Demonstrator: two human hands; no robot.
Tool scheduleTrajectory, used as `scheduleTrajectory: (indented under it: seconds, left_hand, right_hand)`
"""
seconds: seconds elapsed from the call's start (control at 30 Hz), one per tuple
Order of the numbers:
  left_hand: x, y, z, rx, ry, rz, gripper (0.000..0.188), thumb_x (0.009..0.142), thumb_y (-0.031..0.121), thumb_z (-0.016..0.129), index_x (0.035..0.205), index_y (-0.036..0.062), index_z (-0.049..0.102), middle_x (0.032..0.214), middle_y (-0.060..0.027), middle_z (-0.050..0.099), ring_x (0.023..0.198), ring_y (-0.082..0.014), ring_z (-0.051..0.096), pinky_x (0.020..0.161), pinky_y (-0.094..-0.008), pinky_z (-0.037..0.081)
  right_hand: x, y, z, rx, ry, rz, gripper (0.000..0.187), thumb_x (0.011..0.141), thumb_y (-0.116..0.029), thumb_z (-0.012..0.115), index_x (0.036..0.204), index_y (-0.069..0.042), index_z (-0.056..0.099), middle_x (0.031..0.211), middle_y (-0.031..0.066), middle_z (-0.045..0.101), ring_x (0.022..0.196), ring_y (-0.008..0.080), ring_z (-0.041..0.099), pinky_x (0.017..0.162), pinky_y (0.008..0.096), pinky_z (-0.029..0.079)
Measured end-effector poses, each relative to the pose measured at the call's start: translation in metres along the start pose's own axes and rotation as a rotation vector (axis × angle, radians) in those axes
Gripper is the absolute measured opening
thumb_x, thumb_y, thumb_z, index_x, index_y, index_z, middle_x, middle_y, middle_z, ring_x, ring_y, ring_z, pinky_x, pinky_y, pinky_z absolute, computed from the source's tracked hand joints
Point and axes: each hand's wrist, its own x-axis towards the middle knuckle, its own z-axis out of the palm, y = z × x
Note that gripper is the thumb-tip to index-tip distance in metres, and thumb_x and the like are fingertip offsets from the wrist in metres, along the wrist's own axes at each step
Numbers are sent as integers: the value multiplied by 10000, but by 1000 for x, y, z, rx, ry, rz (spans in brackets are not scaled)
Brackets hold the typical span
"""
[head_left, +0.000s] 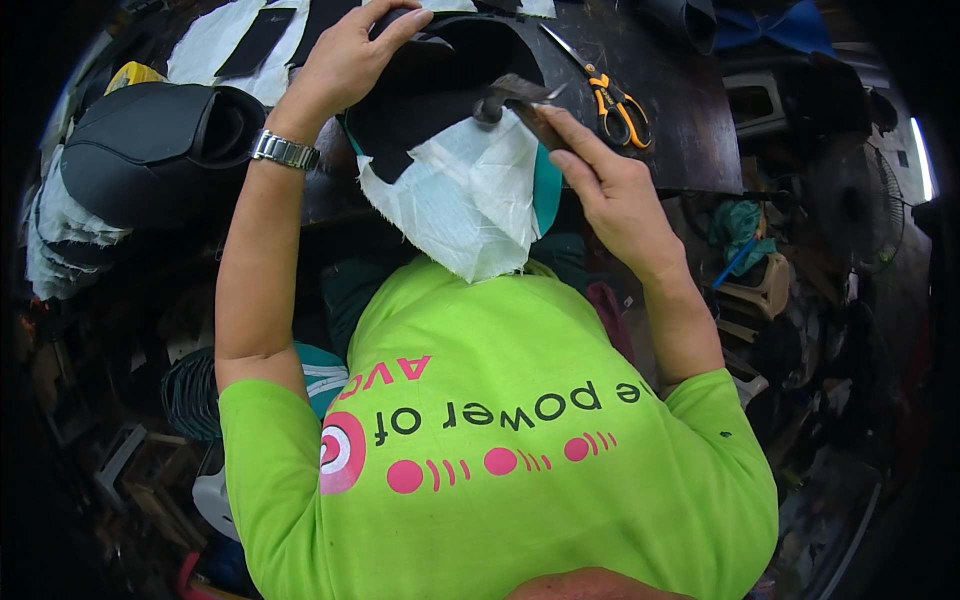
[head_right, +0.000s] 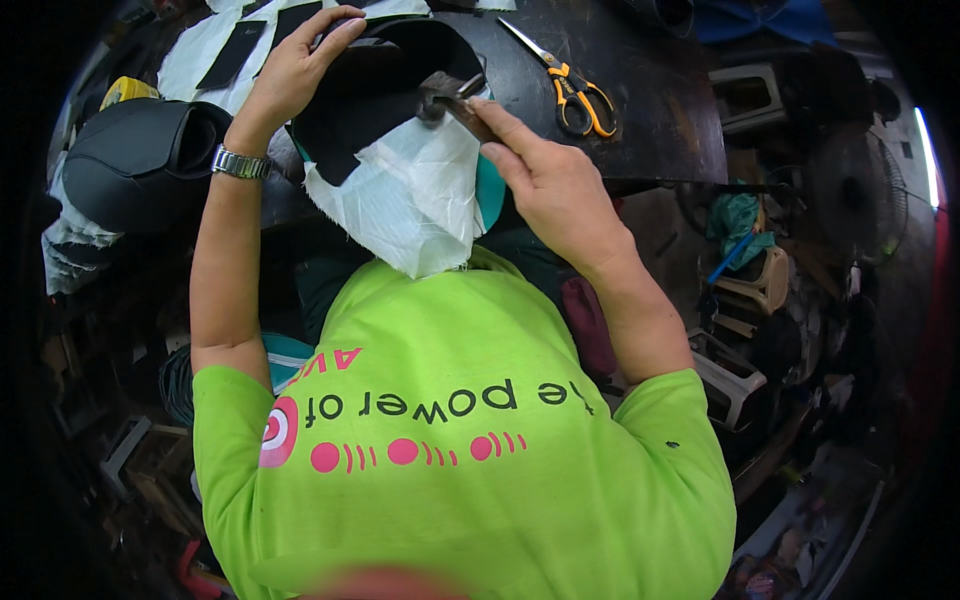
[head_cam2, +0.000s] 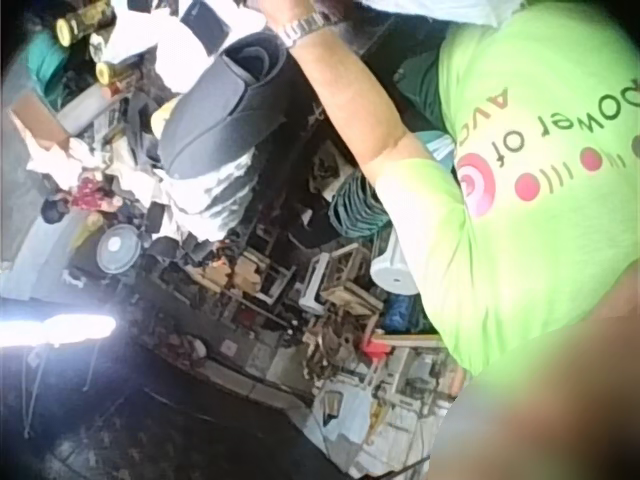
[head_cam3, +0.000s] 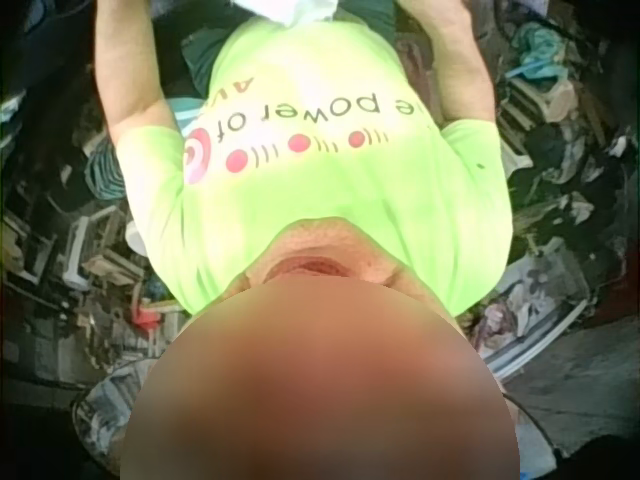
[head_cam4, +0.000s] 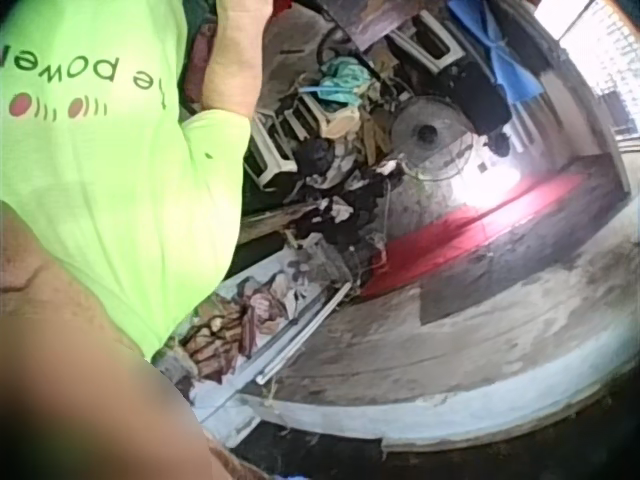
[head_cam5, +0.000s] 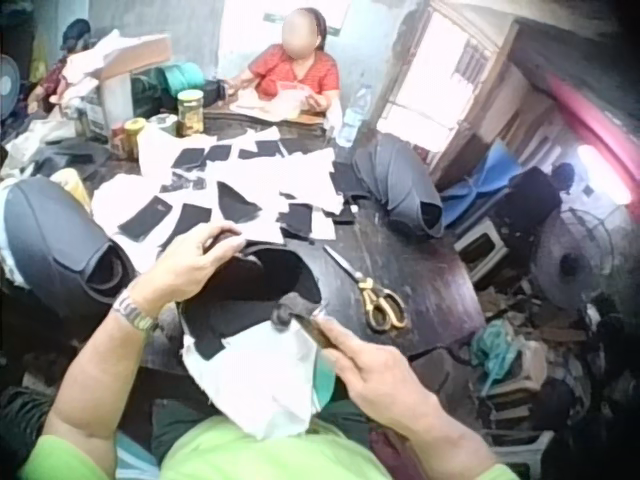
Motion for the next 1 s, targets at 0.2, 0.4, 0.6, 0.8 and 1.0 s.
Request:
scheduleTrajectory:
  seconds: [0.2,0.4,0.6,0.8,1.0]
  left_hand:
    - [5,-19,-4,153,-64,56,526,1041,530,555,1388,144,636,1303,-112,692,1210,-248,643,1053,-339,461]
    - [5,2,-14,333,-113,34,568,1028,561,550,1369,116,641,1291,-143,694,1194,-306,653,1032,-360,474]
    - [24,26,-6,630,-298,83,574,1059,545,490,1428,119,599,1361,-191,652,1222,-362,645,1014,-392,518]
    - [25,21,17,664,-239,-4,592,1055,556,494,1452,123,570,1216,-234,710,1062,-385,715,911,-419,561]
    - [25,14,23,629,-230,-38,650,1019,611,517,1470,144,561,1170,-225,728,1039,-365,727,914,-402,553]
  right_hand:
    - [-4,-1,9,92,71,-30,432,1022,-266,638,1450,-236,593,1040,245,715,878,388,709,807,386,558]
    - [-4,12,-19,95,147,-149,421,1010,-191,667,1423,-128,611,1157,195,741,973,285,750,859,366,569]
    - [21,21,16,-159,-23,-23,455,1029,-259,629,1469,-180,547,981,204,749,850,380,736,779,419,581]
    - [40,32,30,-323,109,-122,474,1041,-366,566,1498,-292,465,864,198,722,816,431,713,705,521,569]
    - [21,33,27,-198,178,7,475,1046,-343,558,1505,-263,463,903,217,721,830,440,706,745,536,549]
